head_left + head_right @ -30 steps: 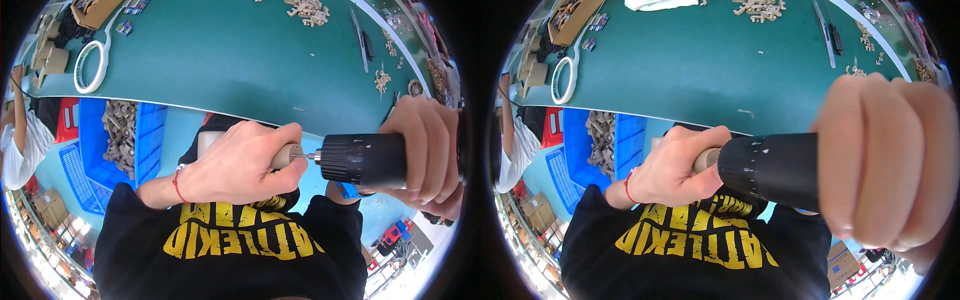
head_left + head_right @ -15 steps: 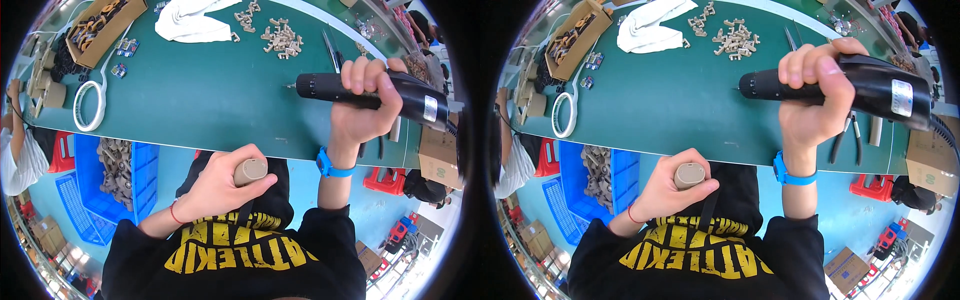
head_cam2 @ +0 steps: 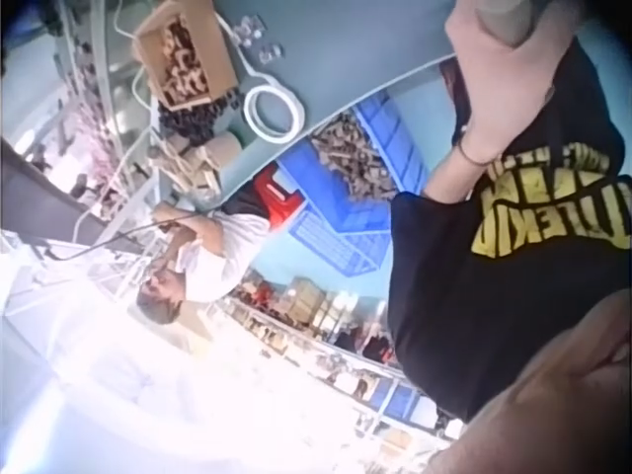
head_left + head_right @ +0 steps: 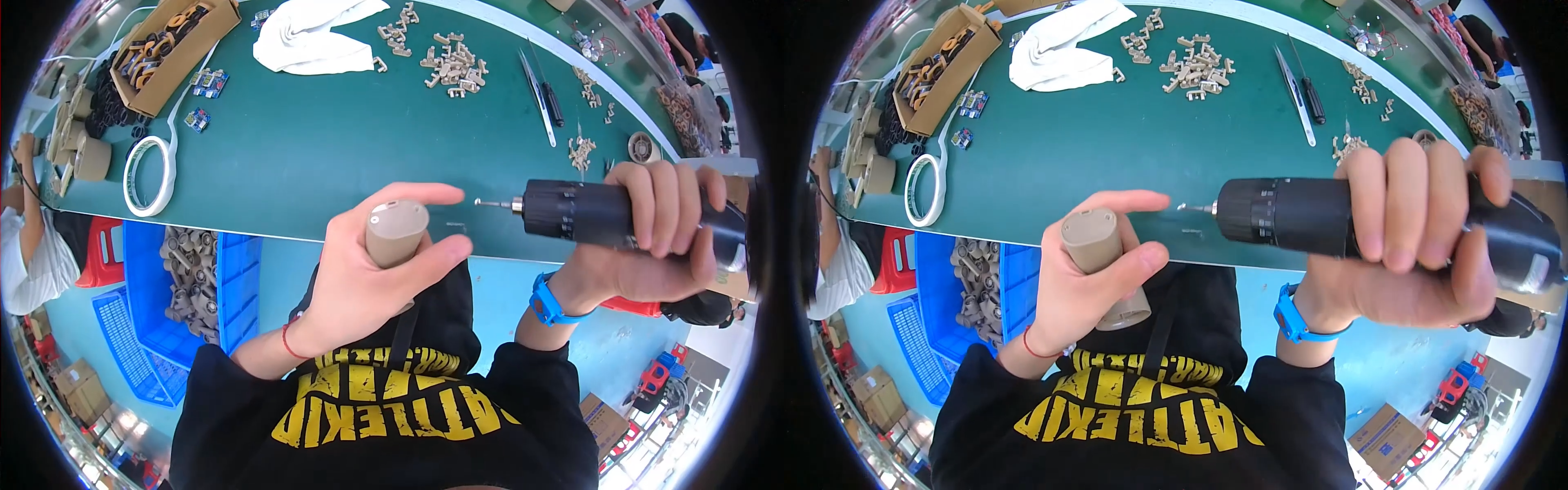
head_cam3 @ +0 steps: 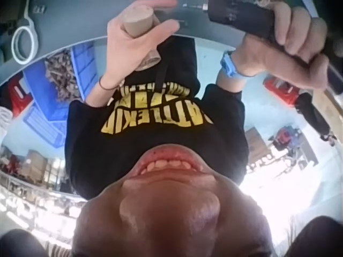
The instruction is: The person assembles a portable hand fan by connecting a lithium battery and a circuit board, then secures the plastic housing with screws using an electric screwdriver.
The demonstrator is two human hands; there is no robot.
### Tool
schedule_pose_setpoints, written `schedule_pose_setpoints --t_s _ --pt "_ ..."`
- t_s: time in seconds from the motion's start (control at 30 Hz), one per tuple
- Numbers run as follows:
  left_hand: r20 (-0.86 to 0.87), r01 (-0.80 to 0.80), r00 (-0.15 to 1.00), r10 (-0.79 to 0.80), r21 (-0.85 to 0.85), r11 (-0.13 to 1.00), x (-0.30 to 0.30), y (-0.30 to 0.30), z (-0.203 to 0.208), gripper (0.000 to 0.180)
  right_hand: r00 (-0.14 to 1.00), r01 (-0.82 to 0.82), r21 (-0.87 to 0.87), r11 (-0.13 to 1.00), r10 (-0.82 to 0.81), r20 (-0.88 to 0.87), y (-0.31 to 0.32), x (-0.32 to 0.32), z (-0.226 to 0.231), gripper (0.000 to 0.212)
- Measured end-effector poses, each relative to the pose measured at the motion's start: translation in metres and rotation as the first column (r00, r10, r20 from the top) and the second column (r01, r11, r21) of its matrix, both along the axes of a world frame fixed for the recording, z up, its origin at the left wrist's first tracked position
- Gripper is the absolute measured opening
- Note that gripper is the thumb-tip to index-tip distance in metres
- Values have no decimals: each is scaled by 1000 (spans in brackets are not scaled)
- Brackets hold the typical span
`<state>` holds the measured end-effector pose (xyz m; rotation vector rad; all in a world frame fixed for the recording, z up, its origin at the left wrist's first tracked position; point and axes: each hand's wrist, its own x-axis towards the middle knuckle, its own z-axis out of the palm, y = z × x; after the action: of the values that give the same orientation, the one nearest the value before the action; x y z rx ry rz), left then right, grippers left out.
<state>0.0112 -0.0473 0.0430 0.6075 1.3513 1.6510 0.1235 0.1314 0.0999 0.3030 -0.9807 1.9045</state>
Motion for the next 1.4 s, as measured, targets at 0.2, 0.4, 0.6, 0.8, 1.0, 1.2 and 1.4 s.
schedule_pose_setpoints --t_s 0.2,0.4,0.6,0.8,1.0,1.2,1.4 --pt "4 44 999 -44 -57 997 0 6 11 14 990 -79 81 994 87 -107 5 18 6 28" --pt "-58 32 998 -33 -15 999 4 5 9 12 985 -106 68 992 95 144 5 34 19 26" --pt "149 68 986 -72 27 997 10 3 5 13 997 -70 -66 995 71 18 -1 36 14 27" --pt "416 85 900 -131 127 988 18 2 2 18 988 -155 -20 988 155 -3 10 46 10 26" --pt "211 103 969 -129 131 986 17 3 3 22 992 -30 -87 996 19 -124 -12 24 14 20" --pt "-392 61 920 1 145 988 8 -14 -8 23 970 -215 -108 971 199 -137 13 62 12 20" --pt "-660 89 751 -25 64 994 7 -15 -6 15 879 -463 -11 886 458 -134 42 77 -3 12"
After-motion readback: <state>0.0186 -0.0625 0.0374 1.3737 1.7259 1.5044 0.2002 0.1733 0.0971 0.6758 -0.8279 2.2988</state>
